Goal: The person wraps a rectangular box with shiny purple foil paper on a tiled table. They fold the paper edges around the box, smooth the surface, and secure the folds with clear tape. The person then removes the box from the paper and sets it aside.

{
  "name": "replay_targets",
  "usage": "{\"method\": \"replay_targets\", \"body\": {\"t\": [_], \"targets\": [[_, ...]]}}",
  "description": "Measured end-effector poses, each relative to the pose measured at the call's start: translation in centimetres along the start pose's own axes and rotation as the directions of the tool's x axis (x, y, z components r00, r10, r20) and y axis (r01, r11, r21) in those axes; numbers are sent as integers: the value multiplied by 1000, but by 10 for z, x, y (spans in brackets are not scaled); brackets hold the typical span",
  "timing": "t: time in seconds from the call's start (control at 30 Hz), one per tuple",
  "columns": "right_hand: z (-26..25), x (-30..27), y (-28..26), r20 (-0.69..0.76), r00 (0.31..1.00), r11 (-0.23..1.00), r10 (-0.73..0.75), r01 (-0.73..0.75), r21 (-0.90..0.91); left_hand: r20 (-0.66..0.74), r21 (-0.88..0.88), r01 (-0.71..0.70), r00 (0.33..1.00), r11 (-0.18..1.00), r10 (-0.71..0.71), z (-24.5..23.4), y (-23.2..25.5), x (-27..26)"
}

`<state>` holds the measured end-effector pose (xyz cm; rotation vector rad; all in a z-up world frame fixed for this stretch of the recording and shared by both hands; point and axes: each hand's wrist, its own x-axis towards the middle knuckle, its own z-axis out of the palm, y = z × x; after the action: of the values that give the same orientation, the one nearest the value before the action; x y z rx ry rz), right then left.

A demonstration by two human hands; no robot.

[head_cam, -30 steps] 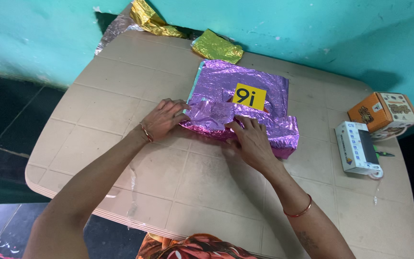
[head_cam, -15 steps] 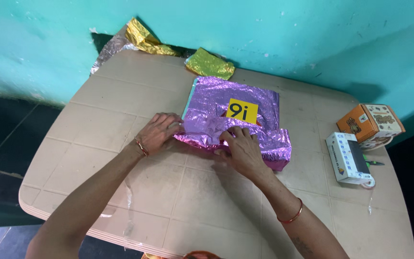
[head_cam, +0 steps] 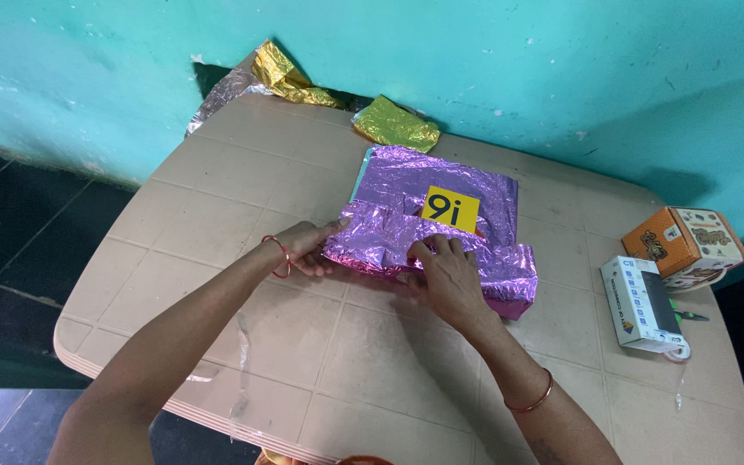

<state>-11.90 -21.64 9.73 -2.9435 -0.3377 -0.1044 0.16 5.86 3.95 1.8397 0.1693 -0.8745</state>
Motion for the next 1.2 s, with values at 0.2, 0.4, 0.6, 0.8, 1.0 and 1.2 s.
{"method": "replay_targets", "body": {"t": [0.2,0.4,0.6,0.8,1.0,1.2], "targets": [[-4,-2,2,-50,997,998,-53,55,24,-7,-99,39,999,994,-40,15,10,-3],[-4,-1,-1,-39,999,999,-29,30,10,-53,-222,-174,985,959,167,18,-13,49],[-4,-3,-1,-95,992,996,-85,83,-28,-178,-358,-212,972,910,156,12,-25,59],[2,7,-16,-93,995,994,-28,18,-109,-241,-247,-250,952,936,190,16,-11,34],[5,21,-14,-181,983,993,19,-40,-112,-242,-230,-253,950,940,196,18,2,15],[7,30,-11,-181,983,994,26,-44,-97,-227,-230,-272,948,934,221,24,9,-1]]}}
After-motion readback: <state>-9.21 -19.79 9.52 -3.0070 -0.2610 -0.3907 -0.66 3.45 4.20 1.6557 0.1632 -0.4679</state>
